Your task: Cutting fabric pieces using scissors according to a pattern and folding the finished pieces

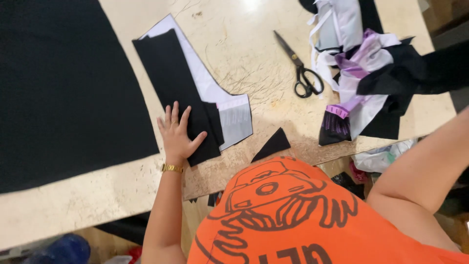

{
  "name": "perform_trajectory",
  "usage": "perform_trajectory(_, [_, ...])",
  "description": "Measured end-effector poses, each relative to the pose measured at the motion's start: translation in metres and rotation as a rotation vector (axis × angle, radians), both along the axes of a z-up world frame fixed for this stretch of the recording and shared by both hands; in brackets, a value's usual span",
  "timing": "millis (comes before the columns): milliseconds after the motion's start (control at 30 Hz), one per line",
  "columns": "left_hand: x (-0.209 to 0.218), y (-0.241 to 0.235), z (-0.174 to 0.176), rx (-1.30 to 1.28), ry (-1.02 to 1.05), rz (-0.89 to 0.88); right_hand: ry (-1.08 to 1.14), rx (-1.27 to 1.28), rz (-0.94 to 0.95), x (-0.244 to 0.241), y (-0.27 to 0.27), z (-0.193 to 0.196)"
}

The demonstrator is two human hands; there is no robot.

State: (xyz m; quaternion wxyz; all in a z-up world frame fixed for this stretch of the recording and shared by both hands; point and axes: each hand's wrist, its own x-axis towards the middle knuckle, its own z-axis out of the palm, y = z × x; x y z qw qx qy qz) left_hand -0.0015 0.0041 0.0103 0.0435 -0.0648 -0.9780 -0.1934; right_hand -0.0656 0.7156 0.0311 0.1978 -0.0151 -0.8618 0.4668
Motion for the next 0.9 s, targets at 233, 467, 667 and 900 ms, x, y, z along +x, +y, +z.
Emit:
perform_trajectory(233, [0.009, 0.030, -0.004, 0.002, -0.023, 0.170, 0.130, 0.664, -0.088, -0.011, -0.200, 0.032])
perform_trajectory(467, [0.008, 0.096, 0.017, 0.276, -0.281, 0.279, -0.179, 0.630, 0.364, 0.000, -0.356, 0.006])
perform_trajectory(667, [-0.018, 0.090, 0.001, 0.171, -0.089, 0.167, -0.075, 0.827, 0.345, 0.016, -0.375, -0.030])
perform_trajectory(900, [-0.041, 0.047, -0.005, -0.046, 0.063, 0.053, 0.015, 0.727, 0.411, -0.007, -0.360, -0.035])
